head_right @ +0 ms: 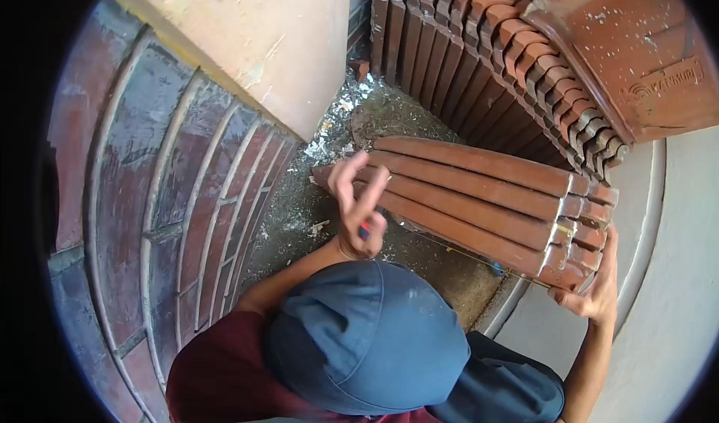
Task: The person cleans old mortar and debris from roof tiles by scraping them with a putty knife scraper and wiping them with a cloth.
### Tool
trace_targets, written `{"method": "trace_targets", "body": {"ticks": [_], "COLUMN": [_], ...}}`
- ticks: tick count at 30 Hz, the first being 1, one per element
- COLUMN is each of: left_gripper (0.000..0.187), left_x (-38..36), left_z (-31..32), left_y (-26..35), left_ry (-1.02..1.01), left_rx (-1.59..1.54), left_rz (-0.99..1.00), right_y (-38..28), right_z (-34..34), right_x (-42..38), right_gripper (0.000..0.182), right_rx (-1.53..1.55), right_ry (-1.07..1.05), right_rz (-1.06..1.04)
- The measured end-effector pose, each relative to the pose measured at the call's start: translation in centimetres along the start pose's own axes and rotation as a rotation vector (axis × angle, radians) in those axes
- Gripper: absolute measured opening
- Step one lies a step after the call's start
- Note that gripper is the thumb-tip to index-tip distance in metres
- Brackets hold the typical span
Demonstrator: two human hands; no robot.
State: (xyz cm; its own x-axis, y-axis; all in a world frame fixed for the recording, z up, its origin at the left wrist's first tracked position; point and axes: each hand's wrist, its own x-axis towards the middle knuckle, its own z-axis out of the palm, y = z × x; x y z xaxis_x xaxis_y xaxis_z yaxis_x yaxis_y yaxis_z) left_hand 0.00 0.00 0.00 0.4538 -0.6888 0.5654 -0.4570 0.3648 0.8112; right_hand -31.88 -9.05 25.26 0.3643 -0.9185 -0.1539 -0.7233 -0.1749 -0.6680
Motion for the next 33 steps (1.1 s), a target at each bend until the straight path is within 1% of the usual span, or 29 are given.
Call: {"method": "trace_targets", "body": {"ticks": [1,2,3,4,5,7,9,10,13,15,17,19,21,23,25,27,31,32,33], "left_gripper": [0.061,0.061,0.060,0.058,0.052,0.047,0.044,0.045,0.046,0.048,0.049,0.053,0.055,0.056,0.051,0.053,0.056,0.056,0.048], "left_x": [0.0,-0.7,-1.5,-1.6,-1.6,-1.4,-0.8,-0.2,1.5,2.4,3.2,3.2,2.8,2.4,2.4,2.3,2.7,2.7,3.0], "left_z": [0.6,1.4,-2.5,-2.0,-1.0,-0.1,1.2,1.3,2.3,3.7,4.7,5.6,6.3,6.8,7.1,7.0,6.0,5.2,4.6], "left_y": [0.4,1.0,1.1,1.3,1.2,2.0,3.1,3.6,4.1,4.3,4.6,5.1,5.8,6.5,6.8,7.1,6.4,6.1,5.3], "left_ry": [-0.046,-0.062,-0.161,-0.146,-0.139,-0.109,-0.064,-0.065,-0.045,-0.019,-0.012,-0.011,-0.022,-0.035,-0.036,-0.067,-0.126,-0.186,-0.177], "left_rx": [0.124,0.134,0.237,0.246,0.174,0.198,0.191,0.174,0.142,0.127,0.119,0.108,0.110,0.107,0.110,0.094,0.020,-0.094,-0.174], "left_rz": [0.194,0.259,0.320,0.346,0.332,0.327,0.269,0.266,0.267,0.286,0.318,0.327,0.343,0.349,0.387,0.383,0.433,0.410,0.463], "right_y": [0.3,0.4,1.6,1.8,1.8,2.6,3.7,3.2,4.5,4.7,3.4,3.9,5.5,7.7,8.6,9.4,12.3,12.8,12.8], "right_z": [-1.3,-2.3,1.0,0.6,-0.2,-0.8,-1.5,-1.6,-2.2,-2.5,-2.0,-1.0,-1.2,-2.5,-3.0,-3.1,-4.1,-4.3,-4.2], "right_x": [-0.4,-1.0,-1.3,-1.9,-2.4,-3.1,-3.4,-3.0,-3.9,-4.0,-3.9,-4.5,-5.8,-6.8,-7.5,-7.8,-8.1,-8.4,-8.4], "right_gripper": [0.121,0.120,0.120,0.121,0.121,0.120,0.120,0.117,0.110,0.096,0.090,0.087,0.085,0.083,0.080,0.076,0.070,0.069,0.068], "right_rx": [-0.060,-0.117,-0.028,-0.038,-0.060,-0.138,-0.228,-0.136,-0.122,0.005,0.184,0.177,0.162,0.157,0.161,0.157,0.168,0.176,0.185], "right_ry": [-0.009,-0.021,-0.048,-0.037,-0.017,0.010,0.040,-0.011,-0.010,-0.094,-0.148,0.025,0.080,0.038,0.029,0.009,-0.071,-0.073,-0.074], "right_rz": [-0.014,-0.025,0.008,0.030,0.048,0.011,-0.046,0.038,0.171,0.207,0.353,0.217,0.202,0.295,0.381,0.419,0.362,0.347,0.331]}}
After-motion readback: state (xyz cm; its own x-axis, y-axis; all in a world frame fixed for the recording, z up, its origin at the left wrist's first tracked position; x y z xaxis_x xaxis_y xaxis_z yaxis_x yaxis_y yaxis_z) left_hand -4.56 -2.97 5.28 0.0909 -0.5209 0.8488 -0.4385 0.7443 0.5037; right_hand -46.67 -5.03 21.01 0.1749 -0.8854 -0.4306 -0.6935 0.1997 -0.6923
